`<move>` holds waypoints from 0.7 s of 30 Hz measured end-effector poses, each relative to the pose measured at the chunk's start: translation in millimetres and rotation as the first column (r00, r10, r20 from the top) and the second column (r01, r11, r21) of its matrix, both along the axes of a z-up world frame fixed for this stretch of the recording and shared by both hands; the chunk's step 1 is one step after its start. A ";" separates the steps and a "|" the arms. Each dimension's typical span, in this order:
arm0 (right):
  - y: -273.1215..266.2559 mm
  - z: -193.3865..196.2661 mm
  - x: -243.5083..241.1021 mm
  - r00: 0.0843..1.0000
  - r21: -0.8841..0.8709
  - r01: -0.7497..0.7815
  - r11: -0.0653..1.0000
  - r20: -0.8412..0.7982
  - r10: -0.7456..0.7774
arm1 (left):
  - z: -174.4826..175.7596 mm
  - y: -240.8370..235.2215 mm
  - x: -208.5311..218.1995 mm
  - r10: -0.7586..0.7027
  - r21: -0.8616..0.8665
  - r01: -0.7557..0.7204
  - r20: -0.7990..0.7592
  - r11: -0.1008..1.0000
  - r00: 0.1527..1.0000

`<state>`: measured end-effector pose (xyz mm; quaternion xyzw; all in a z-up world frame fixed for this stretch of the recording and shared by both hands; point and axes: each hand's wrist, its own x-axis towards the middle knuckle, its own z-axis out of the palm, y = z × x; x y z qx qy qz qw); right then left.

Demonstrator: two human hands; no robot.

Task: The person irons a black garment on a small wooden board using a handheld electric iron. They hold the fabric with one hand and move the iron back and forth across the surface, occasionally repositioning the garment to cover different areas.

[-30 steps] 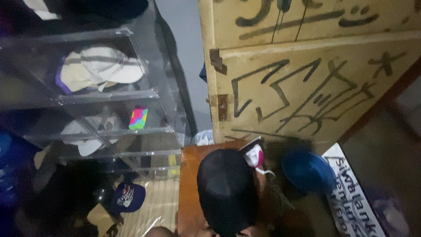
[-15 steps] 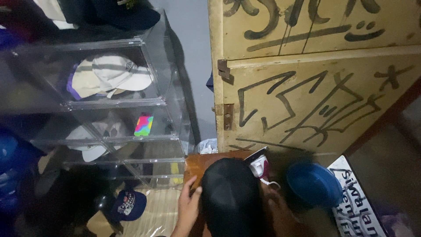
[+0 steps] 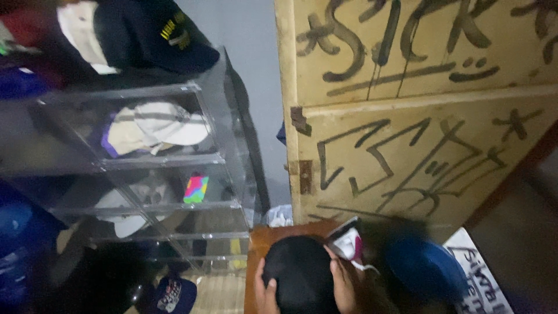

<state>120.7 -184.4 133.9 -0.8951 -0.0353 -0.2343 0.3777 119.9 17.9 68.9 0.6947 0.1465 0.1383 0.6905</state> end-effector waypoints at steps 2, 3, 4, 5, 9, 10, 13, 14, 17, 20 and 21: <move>-6.3 -32.4 17.2 0.999 0.027 0.049 0.998 -0.019 -0.049 | -25.6 12.6 18.1 0.025 -0.044 -0.022 0.062 0.999 0.998; -12.4 -48.4 20.5 0.989 -0.243 0.107 0.964 0.122 -0.079 | -37.5 23.1 27.8 0.007 -0.137 -0.007 -0.005 0.991 1.000; -19.2 -65.1 25.0 0.962 -0.483 0.194 0.854 0.265 -0.069 | -50.2 33.0 38.5 -0.017 -0.229 0.001 -0.069 0.973 0.997; -22.9 -79.4 32.4 0.965 -0.482 0.191 0.855 0.254 -0.072 | -38.6 39.2 47.7 -0.019 -0.226 0.000 -0.080 0.974 0.997; -65.1 -216.7 64.7 0.994 0.107 -0.053 0.993 -0.094 0.063 | -13.5 50.7 77.3 -0.270 -0.325 0.180 -0.257 0.928 0.928; -99.3 -259.4 76.8 0.944 -0.610 -0.048 0.791 0.232 0.236 | -11.3 49.6 84.7 -0.320 -0.286 0.235 -0.304 0.929 0.897; -98.7 -306.6 95.6 0.998 -0.514 -0.023 0.857 -0.058 -0.008 | 34.1 41.4 85.1 -0.425 -0.412 0.191 -0.611 0.891 0.668; -101.3 -304.6 89.0 0.998 -0.515 -0.023 0.857 -0.066 -0.012 | 13.9 42.3 87.1 -0.428 -0.414 0.191 -0.616 0.890 0.661; -79.9 -245.4 85.0 0.990 -0.403 0.072 0.913 0.140 -0.016 | -16.7 52.3 100.4 -0.515 -0.513 0.308 -0.330 0.801 0.791; -66.1 -161.6 63.8 0.667 -0.420 -0.051 0.906 -0.689 -0.282 | -27.0 64.6 101.6 -0.321 0.069 0.392 -0.453 0.917 0.832; -72.8 -188.9 70.8 0.718 -0.377 -0.063 0.924 -0.660 -0.220 | -44.4 71.5 101.9 -0.273 0.255 0.362 -0.326 0.897 0.905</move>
